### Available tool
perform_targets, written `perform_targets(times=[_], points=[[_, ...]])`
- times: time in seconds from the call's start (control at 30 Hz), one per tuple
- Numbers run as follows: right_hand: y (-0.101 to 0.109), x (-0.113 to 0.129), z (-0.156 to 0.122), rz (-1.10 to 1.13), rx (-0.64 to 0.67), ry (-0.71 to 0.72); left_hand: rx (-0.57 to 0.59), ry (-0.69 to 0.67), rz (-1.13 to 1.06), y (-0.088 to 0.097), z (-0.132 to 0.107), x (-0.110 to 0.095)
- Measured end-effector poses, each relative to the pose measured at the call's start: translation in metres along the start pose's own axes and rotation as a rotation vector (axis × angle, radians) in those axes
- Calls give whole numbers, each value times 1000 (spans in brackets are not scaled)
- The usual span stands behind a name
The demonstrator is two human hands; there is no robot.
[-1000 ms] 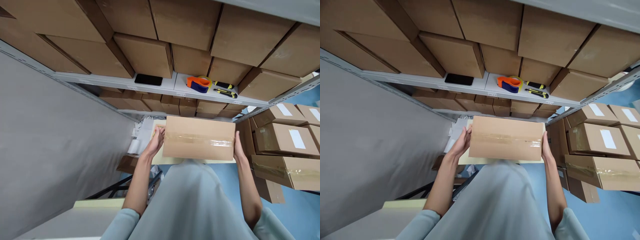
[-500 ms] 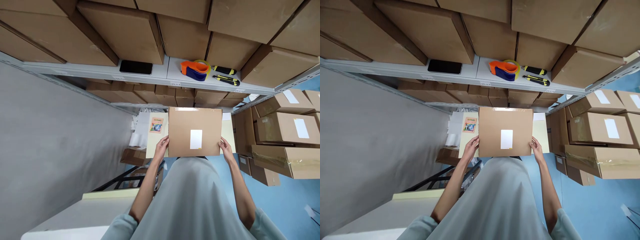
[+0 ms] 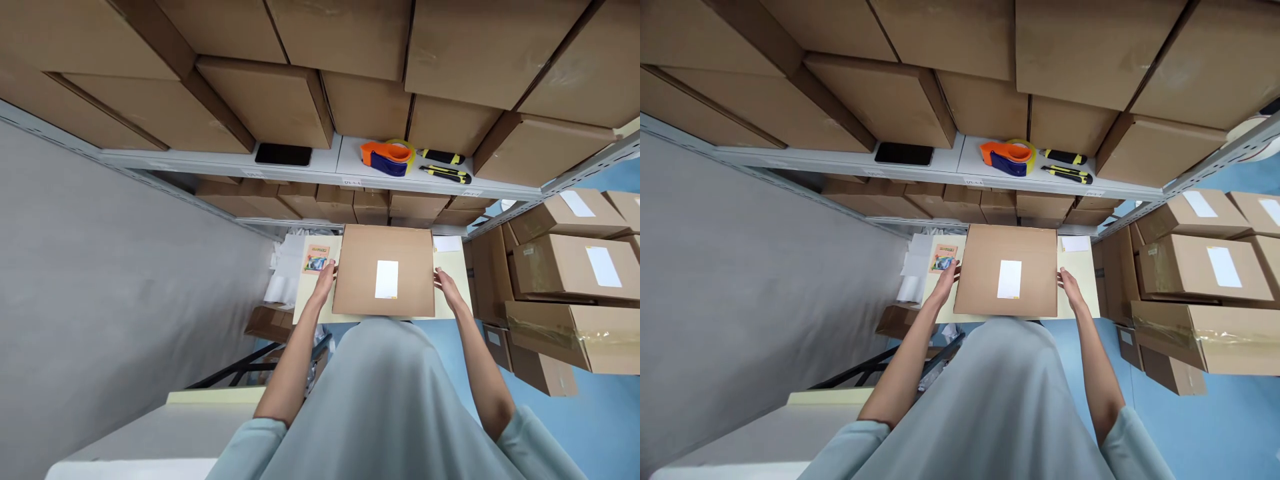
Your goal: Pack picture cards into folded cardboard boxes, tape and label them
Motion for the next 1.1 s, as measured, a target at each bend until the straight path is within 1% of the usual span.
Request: perform_targets(times=[0.07, 0.17, 0.3, 0.37, 0.47, 0.5, 0.57, 0.63, 0.7, 0.8, 0.87, 0.93, 1.0, 1.03, 1.1], points=[[-2, 7, -3, 22, 27, -17, -3, 51, 21, -2, -2, -11], [6, 16, -16, 79, 11, -3, -56, 41, -1, 4, -15, -28], [27, 33, -37, 147, 6, 101, -121, -17, -105, 18, -38, -43], [40, 40, -41, 162, -22, 160, -145, -13, -165, 19, -47, -45], [60, 42, -36, 150, -97, 188, -183, 48, -255, 8, -58, -38], [66, 40, -32, 137, -117, 176, -189, 65, -269, 2, -61, -35], [73, 30, -22, 85, -109, 142, -188, 85, -262, -12, -67, -25], [75, 17, -14, 1, -77, 108, -189, 107, -231, -24, -71, -13], [74, 4, -8, -76, -56, 85, -208, 136, -212, -31, -76, 0], [69, -10, -7, -141, -26, 81, -229, 170, -219, -35, -84, 16], [67, -10, -11, -166, 4, 97, -224, 180, -235, -33, -89, 24], [70, 0, -18, -179, -18, 121, -220, 183, -253, -28, -91, 30], [79, 22, -29, -203, -116, 199, -237, 163, -265, -17, -89, 33], [84, 38, -37, -228, -186, 272, -259, 143, -274, -9, -86, 34], [89, 76, -61, -310, -334, 473, -331, 98, -305, 14, -76, 34]])
Point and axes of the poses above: each hand's wrist, its own z-axis towards the middle knuckle, its own y-axis out of the back of the hand, x = y × z, the point moved 5 cm from there along z, towards the middle knuckle, and after that the axes turned 9 degrees about -x, right-handed, at the moved point
